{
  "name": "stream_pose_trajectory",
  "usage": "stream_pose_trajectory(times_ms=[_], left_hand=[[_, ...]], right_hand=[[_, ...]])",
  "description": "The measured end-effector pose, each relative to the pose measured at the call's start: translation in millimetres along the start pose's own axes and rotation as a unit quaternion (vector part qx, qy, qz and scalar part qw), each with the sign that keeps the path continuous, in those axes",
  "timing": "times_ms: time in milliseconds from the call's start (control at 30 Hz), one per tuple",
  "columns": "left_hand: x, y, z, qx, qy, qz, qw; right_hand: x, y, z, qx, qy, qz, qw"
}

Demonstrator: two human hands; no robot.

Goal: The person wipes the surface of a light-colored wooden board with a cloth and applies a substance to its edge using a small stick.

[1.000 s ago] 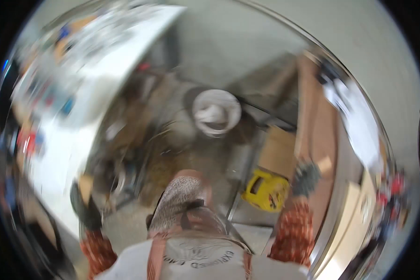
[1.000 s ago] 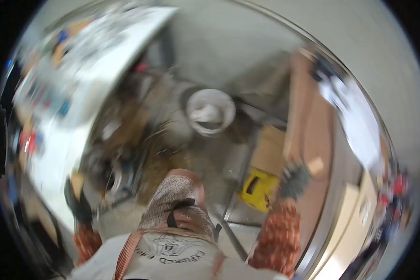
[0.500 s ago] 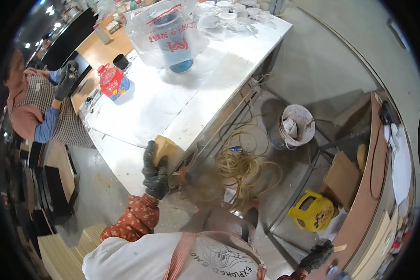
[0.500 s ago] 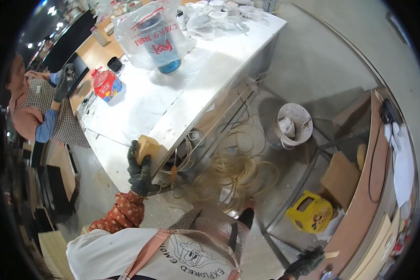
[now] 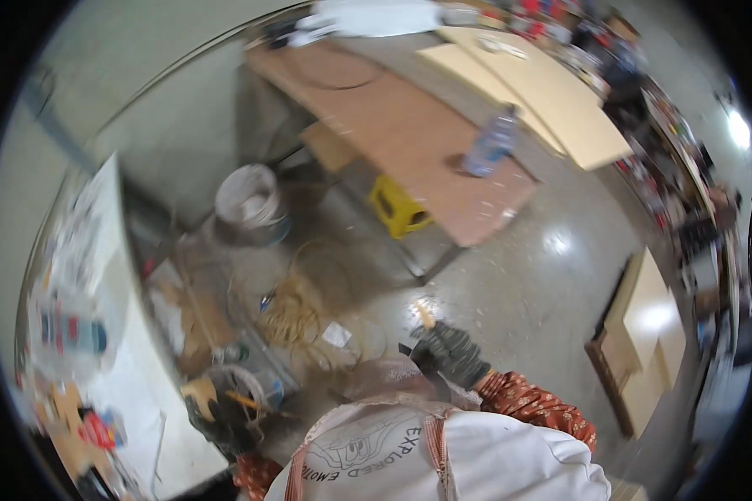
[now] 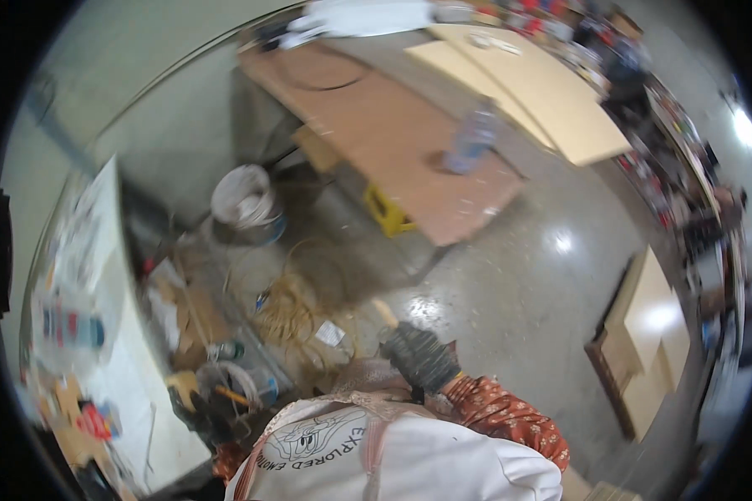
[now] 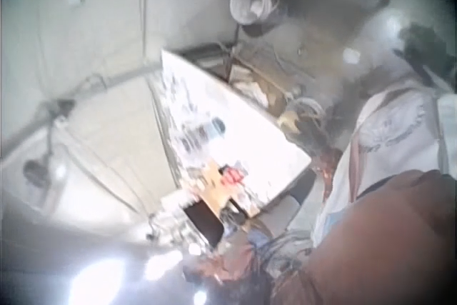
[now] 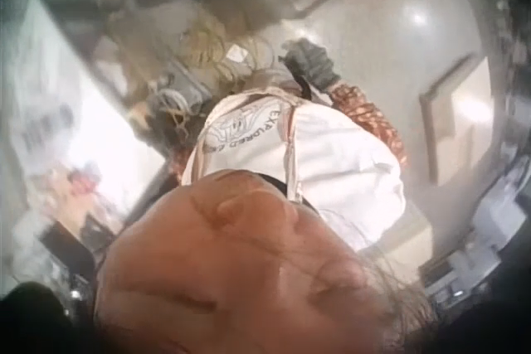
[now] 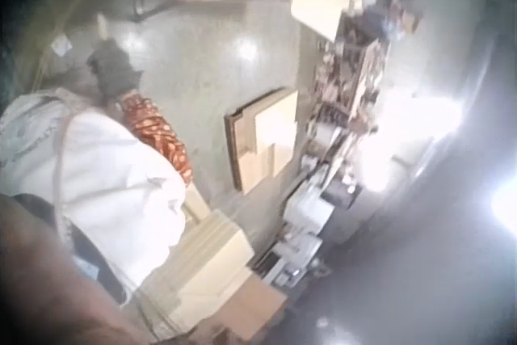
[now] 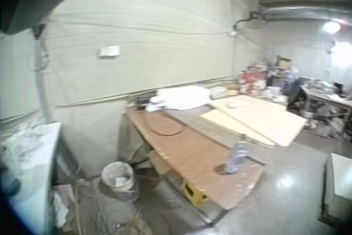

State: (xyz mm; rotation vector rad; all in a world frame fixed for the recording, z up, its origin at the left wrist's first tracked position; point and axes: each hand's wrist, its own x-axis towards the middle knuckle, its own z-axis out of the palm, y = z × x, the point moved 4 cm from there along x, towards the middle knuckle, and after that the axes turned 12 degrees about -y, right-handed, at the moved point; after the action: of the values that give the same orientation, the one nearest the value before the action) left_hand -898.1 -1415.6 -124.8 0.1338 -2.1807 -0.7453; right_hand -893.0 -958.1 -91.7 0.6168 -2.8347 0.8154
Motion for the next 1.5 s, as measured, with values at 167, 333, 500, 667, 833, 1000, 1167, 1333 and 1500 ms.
stream_pose_trajectory(times_ms=[167, 333, 500, 667, 833, 1000, 1167, 1333, 1500], left_hand=[[-60.0, 158.6, 119.8, 0.084, -0.207, -0.226, 0.948], [-183.5, 336.0, 219.7, -0.238, -0.367, -0.025, 0.899], [-248.8, 518.1, 244.0, -0.332, -0.516, 0.28, 0.738], [-257.1, 635.1, 261.1, -0.27, -0.519, 0.51, 0.631], [-272.7, 706.0, 329.2, -0.302, -0.476, 0.439, 0.7], [-285.3, 788.8, 409.2, -0.309, -0.387, 0.441, 0.749], [-257.9, 879.4, 502.7, -0.396, -0.393, 0.212, 0.802], [-234.1, 935.1, 579.2, -0.384, -0.295, 0.148, 0.862], [-313.3, 980.5, 639.4, -0.293, -0.236, 0.232, 0.897]], right_hand=[[-181.4, 65.1, -47.9, 0.312, 0.1, 0.362, 0.873], [-374.2, 124.9, -114.3, 0.394, 0.335, 0.527, 0.675], [-520.3, 130.2, -177.4, 0.34, 0.578, 0.514, 0.535], [-544.4, 181.9, -175.5, 0.334, 0.579, 0.517, 0.534], [-518.4, 285.1, -191.5, 0.23, 0.506, 0.527, 0.643], [-521.5, 384.9, -294.3, 0.387, 0.568, 0.445, 0.574], [-518.1, 458.7, -389.8, 0.316, 0.544, 0.454, 0.632], [-569.0, 522.9, -403.0, 0.155, 0.531, 0.534, 0.639], [-600.7, 624.4, -465.5, 0.4, 0.582, 0.485, 0.515]])
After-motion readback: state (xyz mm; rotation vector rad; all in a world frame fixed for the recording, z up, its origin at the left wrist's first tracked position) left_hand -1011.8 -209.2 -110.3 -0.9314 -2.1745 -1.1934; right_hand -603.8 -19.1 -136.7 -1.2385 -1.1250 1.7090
